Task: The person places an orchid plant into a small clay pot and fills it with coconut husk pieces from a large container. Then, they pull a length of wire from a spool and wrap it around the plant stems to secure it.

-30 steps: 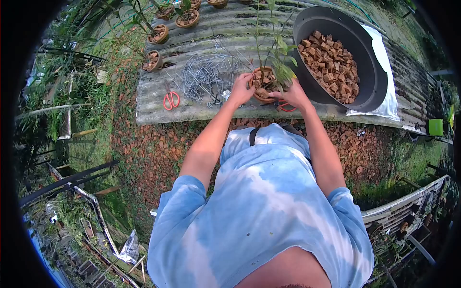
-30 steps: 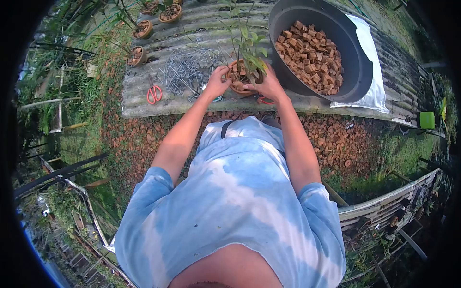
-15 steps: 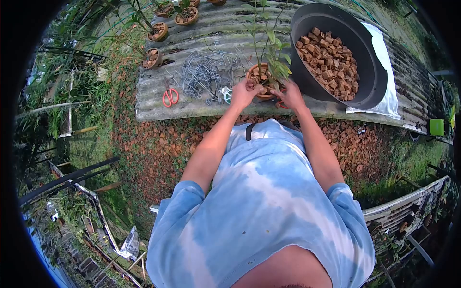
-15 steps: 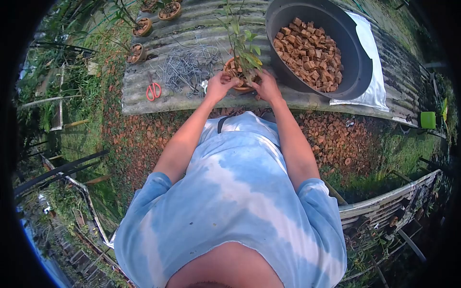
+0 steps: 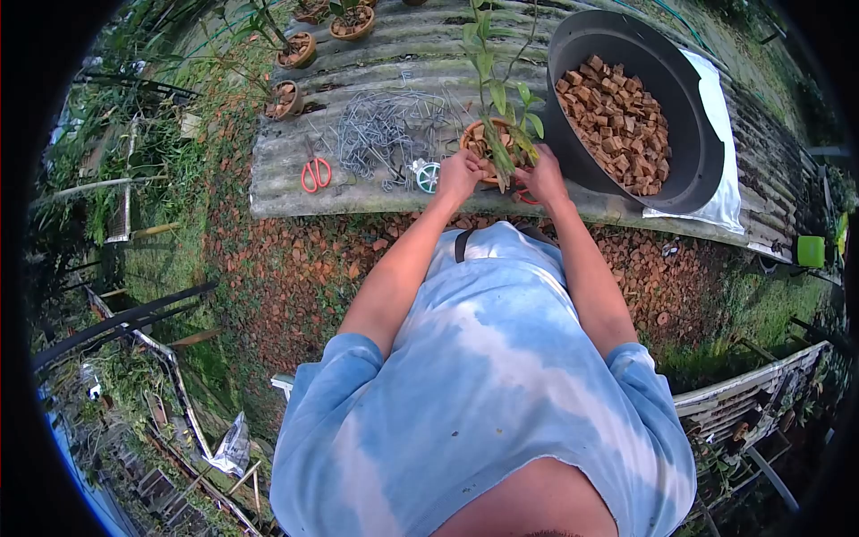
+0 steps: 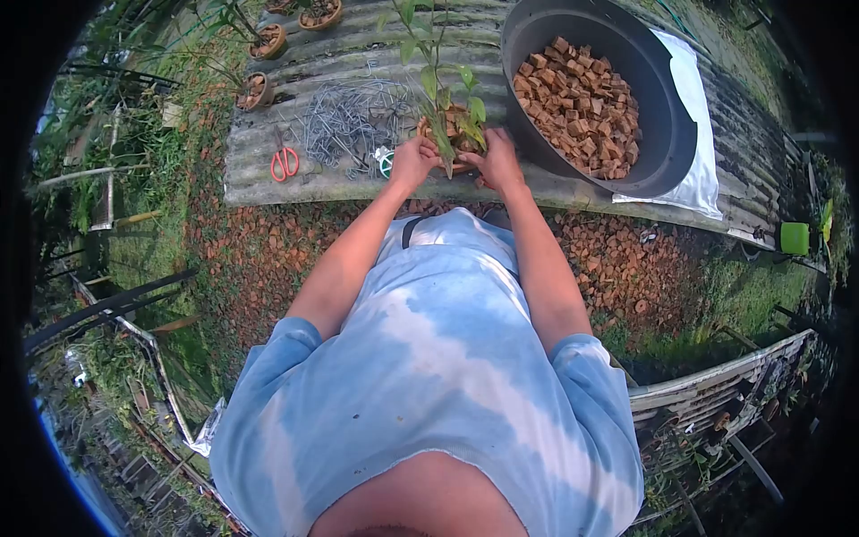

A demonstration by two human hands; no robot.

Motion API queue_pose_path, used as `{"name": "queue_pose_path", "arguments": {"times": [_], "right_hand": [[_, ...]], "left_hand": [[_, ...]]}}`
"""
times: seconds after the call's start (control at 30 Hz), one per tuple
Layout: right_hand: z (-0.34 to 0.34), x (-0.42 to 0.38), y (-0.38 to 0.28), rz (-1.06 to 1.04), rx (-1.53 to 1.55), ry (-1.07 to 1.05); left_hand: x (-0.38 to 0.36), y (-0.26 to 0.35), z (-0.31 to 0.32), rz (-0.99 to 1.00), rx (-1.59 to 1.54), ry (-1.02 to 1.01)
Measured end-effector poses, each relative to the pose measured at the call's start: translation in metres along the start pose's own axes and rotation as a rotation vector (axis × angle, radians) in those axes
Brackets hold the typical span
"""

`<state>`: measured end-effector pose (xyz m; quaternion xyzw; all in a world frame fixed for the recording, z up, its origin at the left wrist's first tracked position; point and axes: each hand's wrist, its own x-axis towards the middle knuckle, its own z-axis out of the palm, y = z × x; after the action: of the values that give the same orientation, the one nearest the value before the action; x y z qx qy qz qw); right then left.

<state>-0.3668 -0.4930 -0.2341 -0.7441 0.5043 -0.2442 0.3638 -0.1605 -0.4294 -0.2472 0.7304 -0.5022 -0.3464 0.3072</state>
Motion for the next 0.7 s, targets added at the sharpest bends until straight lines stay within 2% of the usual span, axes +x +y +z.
{"name": "queue_pose_path", "arguments": {"times": [0.23,0.33,0.43,0.7], "right_hand": [[0.003,-0.004,0.002,0.054,0.010,0.081],[0.003,-0.004,0.002,0.112,0.105,0.034],[0.003,-0.001,0.000,0.168,0.064,0.020],[-0.001,0.006,-0.009,0.033,-0.110,-0.003]], "left_hand": [[-0.009,0.017,-0.011,0.088,0.006,0.036],[-0.007,0.009,-0.008,0.255,0.143,0.081],[0.001,0.005,-0.007,0.173,0.137,-0.017],[0.014,0.013,-0.014,0.039,0.117,-0.171]]}}
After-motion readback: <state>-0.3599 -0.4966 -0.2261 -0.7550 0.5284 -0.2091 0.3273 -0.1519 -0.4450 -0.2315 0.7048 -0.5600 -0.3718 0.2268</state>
